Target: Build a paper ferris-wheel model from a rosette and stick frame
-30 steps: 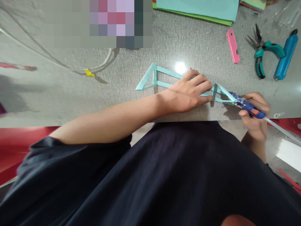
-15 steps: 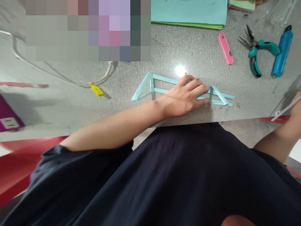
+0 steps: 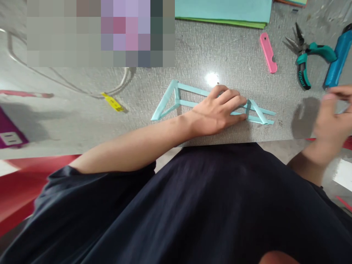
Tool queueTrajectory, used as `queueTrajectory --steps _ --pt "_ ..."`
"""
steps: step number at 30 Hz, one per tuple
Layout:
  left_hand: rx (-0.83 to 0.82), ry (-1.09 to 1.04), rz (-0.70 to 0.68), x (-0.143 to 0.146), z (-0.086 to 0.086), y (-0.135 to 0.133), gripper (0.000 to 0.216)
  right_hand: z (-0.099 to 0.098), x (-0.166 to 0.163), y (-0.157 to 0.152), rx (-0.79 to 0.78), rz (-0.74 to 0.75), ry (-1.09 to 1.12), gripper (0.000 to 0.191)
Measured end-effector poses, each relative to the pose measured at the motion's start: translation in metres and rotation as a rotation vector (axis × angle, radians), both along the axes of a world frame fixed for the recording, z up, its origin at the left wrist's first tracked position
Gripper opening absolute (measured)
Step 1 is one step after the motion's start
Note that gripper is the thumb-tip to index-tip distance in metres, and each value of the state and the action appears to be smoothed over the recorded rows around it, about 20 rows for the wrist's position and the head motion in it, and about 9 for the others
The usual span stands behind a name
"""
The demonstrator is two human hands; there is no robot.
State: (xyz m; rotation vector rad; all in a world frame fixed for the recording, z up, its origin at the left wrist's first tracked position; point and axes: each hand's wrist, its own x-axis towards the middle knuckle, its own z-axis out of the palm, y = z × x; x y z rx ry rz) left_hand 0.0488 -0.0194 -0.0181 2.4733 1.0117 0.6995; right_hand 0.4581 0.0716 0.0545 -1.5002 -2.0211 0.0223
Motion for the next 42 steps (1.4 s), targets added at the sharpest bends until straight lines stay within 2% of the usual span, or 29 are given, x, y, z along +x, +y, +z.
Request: queueTrajectory --steps 1,3,6,11,18,28,32,37,40,42 --pt "-0.006 0.002 0.004 0.0 0.001 0.0 0.042 0.002 -0.037 -0.013 -0.12 0.16 -0.003 0.022" --pt "-0.008 0.017 0.008 0.001 0.002 0.0 0.04 0.002 -0.094 -0.034 -0.266 0.346 -0.01 0.015" --pt "0.001 0.034 0.011 0.003 0.005 0.0 0.037 -0.005 -0.13 -0.048 -0.373 0.432 -0.111 0.015" --pt "-0.028 0.009 0.047 0.008 0.009 0.004 0.036 -0.013 -0.125 -0.05 -0.39 0.39 -0.192 0.02" --pt "-0.087 0.014 0.032 0.009 0.019 0.009 0.037 -0.009 -0.13 -0.043 -0.39 0.376 -0.174 0.017" --pt "-0.002 0.091 -0.003 0.005 0.021 0.006 0.04 -0.008 -0.133 -0.035 -0.412 0.347 -0.222 0.017" --pt "0.056 0.137 -0.025 0.002 0.022 0.005 0.041 -0.018 -0.134 -0.036 -0.296 0.319 -0.215 0.022" --pt "-0.024 0.081 -0.017 0.001 0.021 0.005 0.042 -0.025 -0.137 -0.042 -0.145 0.271 -0.181 0.026" --pt "-0.064 0.053 -0.041 0.002 0.021 0.006 0.043 -0.021 -0.137 -0.047 -0.11 0.321 -0.173 0.024" --pt "-0.091 0.044 -0.047 0.002 0.021 0.006 0.044 -0.018 -0.137 -0.048 -0.148 0.392 -0.189 0.027"
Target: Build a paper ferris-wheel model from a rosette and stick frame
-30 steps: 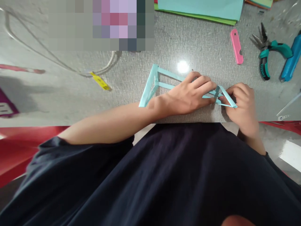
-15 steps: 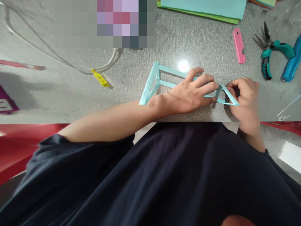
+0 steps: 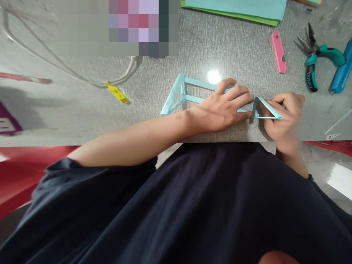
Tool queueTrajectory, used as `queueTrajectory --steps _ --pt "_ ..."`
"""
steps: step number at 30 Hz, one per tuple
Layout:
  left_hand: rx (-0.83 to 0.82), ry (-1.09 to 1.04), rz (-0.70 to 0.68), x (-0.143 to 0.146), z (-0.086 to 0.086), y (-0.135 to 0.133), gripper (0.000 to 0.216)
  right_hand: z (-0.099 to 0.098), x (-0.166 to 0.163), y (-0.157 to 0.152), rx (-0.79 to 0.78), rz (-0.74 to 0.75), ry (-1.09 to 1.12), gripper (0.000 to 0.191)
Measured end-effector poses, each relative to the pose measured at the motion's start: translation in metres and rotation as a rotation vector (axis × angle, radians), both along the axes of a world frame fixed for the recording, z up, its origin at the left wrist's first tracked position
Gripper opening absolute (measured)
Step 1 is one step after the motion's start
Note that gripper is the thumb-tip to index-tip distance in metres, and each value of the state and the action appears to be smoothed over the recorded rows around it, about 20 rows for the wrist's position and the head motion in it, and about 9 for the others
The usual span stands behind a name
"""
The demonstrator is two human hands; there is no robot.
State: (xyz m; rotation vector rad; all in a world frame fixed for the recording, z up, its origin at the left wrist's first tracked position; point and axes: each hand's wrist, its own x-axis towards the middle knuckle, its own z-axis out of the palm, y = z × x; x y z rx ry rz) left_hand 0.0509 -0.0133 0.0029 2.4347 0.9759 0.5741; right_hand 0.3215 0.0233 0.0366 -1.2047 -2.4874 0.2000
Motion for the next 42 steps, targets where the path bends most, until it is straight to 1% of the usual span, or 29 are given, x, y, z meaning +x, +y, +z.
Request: queueTrajectory --steps 2,4,7,12,15,17,21,23,25,28,30,32,33,35,37,38,39,40,41,42 --pt "-0.009 0.004 0.003 0.0 0.0 0.0 0.044 0.002 0.001 -0.001 -0.071 0.037 -0.031 0.03" --pt "0.005 0.016 0.005 0.0 -0.001 0.001 0.044 0.002 0.002 -0.001 -0.16 0.024 -0.076 0.03" --pt "0.03 0.013 -0.011 -0.001 -0.005 0.001 0.045 0.0 0.003 0.0 -0.248 -0.004 -0.1 0.026" --pt "0.055 0.027 -0.015 -0.002 -0.006 0.0 0.046 -0.003 0.006 0.003 -0.218 0.023 -0.115 0.025" --pt "0.068 0.015 -0.029 -0.003 -0.005 0.0 0.048 -0.004 0.006 0.003 -0.255 0.02 -0.144 0.027" --pt "-0.018 -0.034 -0.015 -0.002 -0.003 0.002 0.045 -0.005 0.006 0.003 -0.233 0.027 -0.154 0.03" --pt "-0.287 -0.145 0.114 0.001 0.004 0.005 0.039 -0.009 0.006 0.001 -0.063 0.077 -0.153 0.037" --pt "-0.331 -0.156 0.118 0.001 0.008 0.006 0.038 -0.01 0.005 0.001 -0.004 0.094 -0.142 0.039" --pt "-0.301 -0.132 0.048 0.0 0.009 0.007 0.036 -0.01 0.003 0.001 0.029 0.107 -0.106 0.039" --pt "-0.214 -0.071 -0.021 -0.002 0.007 0.008 0.039 -0.01 0.002 0.001 0.009 0.113 -0.068 0.036" --pt "-0.187 -0.047 -0.022 -0.002 0.005 0.008 0.04 -0.009 0.002 0.002 -0.026 0.107 -0.085 0.038" --pt "-0.185 -0.052 -0.001 -0.001 0.009 0.007 0.041 -0.007 0.001 0.004 -0.076 0.087 -0.133 0.041" --pt "-0.192 -0.064 0.018 0.0 0.014 0.004 0.041 -0.007 0.001 0.004 -0.098 0.075 -0.155 0.042" --pt "-0.21 -0.086 0.066 -0.003 0.029 -0.007 0.043 -0.005 -0.001 0.005 -0.137 0.047 -0.182 0.044" --pt "-0.201 -0.074 0.103 -0.011 0.046 -0.026 0.039 -0.005 -0.003 0.005 -0.16 0.033 -0.187 0.044" --pt "-0.155 -0.051 0.129 -0.018 0.053 -0.038 0.032 -0.004 -0.004 0.004 -0.167 0.028 -0.194 0.044" --pt "-0.07 -0.036 0.158 -0.026 0.056 -0.051 0.021 -0.004 -0.005 0.004 -0.171 0.022 -0.204 0.044" --pt "0.053 -0.05 0.177 -0.034 0.057 -0.063 0.01 -0.004 -0.005 0.003 -0.173 0.017 -0.213 0.043" --pt "0.206 -0.105 0.225 -0.043 0.054 -0.074 0.008 -0.004 -0.005 0.003 -0.177 0.011 -0.223 0.042" --pt "0.338 -0.181 0.348 -0.05 0.047 -0.084 0.012 -0.004 -0.005 0.003 -0.178 0.007 -0.226 0.04"
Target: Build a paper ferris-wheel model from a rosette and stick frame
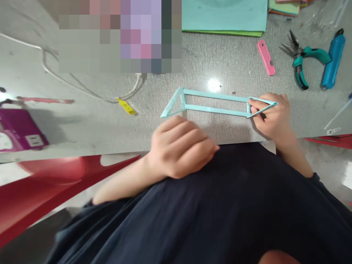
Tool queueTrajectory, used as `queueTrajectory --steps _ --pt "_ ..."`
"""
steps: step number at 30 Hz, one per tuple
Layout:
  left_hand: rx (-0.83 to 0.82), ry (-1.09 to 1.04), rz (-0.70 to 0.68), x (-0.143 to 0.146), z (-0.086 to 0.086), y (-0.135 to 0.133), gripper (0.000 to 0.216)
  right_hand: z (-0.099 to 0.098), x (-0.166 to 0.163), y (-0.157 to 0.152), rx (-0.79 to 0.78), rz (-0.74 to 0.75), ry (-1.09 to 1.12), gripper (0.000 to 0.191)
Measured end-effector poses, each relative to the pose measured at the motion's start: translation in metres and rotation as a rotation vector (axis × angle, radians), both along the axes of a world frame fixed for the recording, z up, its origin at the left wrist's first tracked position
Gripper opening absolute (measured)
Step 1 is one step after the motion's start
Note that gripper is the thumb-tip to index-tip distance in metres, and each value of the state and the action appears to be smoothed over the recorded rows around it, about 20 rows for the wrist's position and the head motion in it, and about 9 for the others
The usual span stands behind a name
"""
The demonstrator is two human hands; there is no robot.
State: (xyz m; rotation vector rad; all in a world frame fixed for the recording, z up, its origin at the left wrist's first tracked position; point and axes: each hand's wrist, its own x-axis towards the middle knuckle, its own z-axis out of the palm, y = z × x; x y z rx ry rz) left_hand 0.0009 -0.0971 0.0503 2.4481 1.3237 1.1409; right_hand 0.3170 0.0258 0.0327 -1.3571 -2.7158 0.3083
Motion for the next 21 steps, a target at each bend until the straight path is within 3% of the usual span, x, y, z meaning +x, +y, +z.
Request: queueTrajectory --steps 2,5,7,10,13,18,21 --pt "0.168 -0.19 0.455 -0.01 -0.019 -0.011 0.015 0.0 0.002 0.0 -0.022 0.016 -0.002 0.038" --pt "0.274 -0.416 0.785 -0.014 -0.045 -0.014 0.036 0.002 0.006 0.0 -0.08 0.067 -0.013 0.045" --pt "0.06 -0.493 0.765 -0.012 -0.053 -0.014 0.038 0.003 0.008 0.0 -0.097 0.077 -0.021 0.049" --pt "-0.158 -0.511 0.599 -0.005 -0.05 -0.015 0.041 0.004 0.007 0.0 -0.074 0.079 0.015 0.056" --pt "-0.162 -0.542 0.547 0.002 -0.042 -0.012 0.045 0.004 0.007 0.0 -0.078 0.083 0.024 0.061" --pt "-0.069 -0.609 0.644 0.011 -0.033 0.004 0.058 -0.001 0.008 0.0 -0.067 0.086 0.043 0.064" --pt "-0.064 -0.59 0.678 0.008 -0.034 0.01 0.053 -0.006 0.009 -0.001 -0.038 0.106 0.094 0.066"
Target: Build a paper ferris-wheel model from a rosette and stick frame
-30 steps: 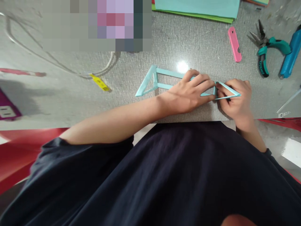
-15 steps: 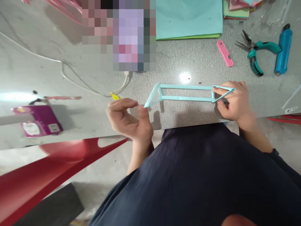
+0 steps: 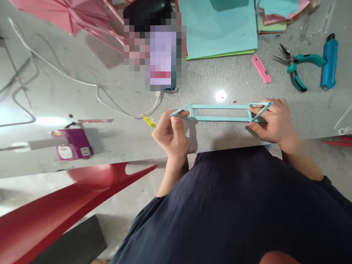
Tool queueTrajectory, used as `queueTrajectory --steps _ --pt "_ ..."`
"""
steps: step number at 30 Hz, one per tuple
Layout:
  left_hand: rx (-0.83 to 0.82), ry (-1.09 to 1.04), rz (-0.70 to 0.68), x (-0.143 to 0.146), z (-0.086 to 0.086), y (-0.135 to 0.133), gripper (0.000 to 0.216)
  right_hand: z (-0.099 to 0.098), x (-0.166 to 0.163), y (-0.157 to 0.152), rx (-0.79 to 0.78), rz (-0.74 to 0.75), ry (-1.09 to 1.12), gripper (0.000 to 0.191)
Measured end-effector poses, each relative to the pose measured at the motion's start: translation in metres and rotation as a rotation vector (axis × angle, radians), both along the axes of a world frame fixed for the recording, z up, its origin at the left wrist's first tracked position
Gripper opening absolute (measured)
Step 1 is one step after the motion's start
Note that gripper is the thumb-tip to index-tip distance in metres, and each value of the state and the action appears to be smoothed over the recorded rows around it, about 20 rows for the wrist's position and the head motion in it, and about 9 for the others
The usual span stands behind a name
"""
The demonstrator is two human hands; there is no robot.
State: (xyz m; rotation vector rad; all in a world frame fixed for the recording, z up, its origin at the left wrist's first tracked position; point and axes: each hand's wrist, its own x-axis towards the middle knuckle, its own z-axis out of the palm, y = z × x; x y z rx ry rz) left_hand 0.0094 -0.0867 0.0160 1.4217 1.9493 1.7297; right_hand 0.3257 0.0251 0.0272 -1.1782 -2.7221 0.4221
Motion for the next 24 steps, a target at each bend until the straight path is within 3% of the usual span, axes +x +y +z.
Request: queueTrajectory --steps 7,13,18,24 --pt "-0.12 0.069 -0.112 -0.016 -0.009 0.002 0.035 -0.002 -0.002 -0.001 0.018 -0.002 0.049 0.055" --pt "-0.308 0.266 -0.33 -0.046 -0.008 -0.006 0.025 0.003 -0.002 0.0 -0.073 0.0 -0.013 0.043" --pt "-0.283 0.378 -0.548 -0.066 -0.006 -0.002 0.028 0.0 0.002 0.0 -0.008 0.042 0.041 0.042" --pt "-0.298 0.342 -0.566 -0.067 -0.007 0.004 0.026 0.001 -0.004 0.0 -0.012 -0.039 0.009 0.038"
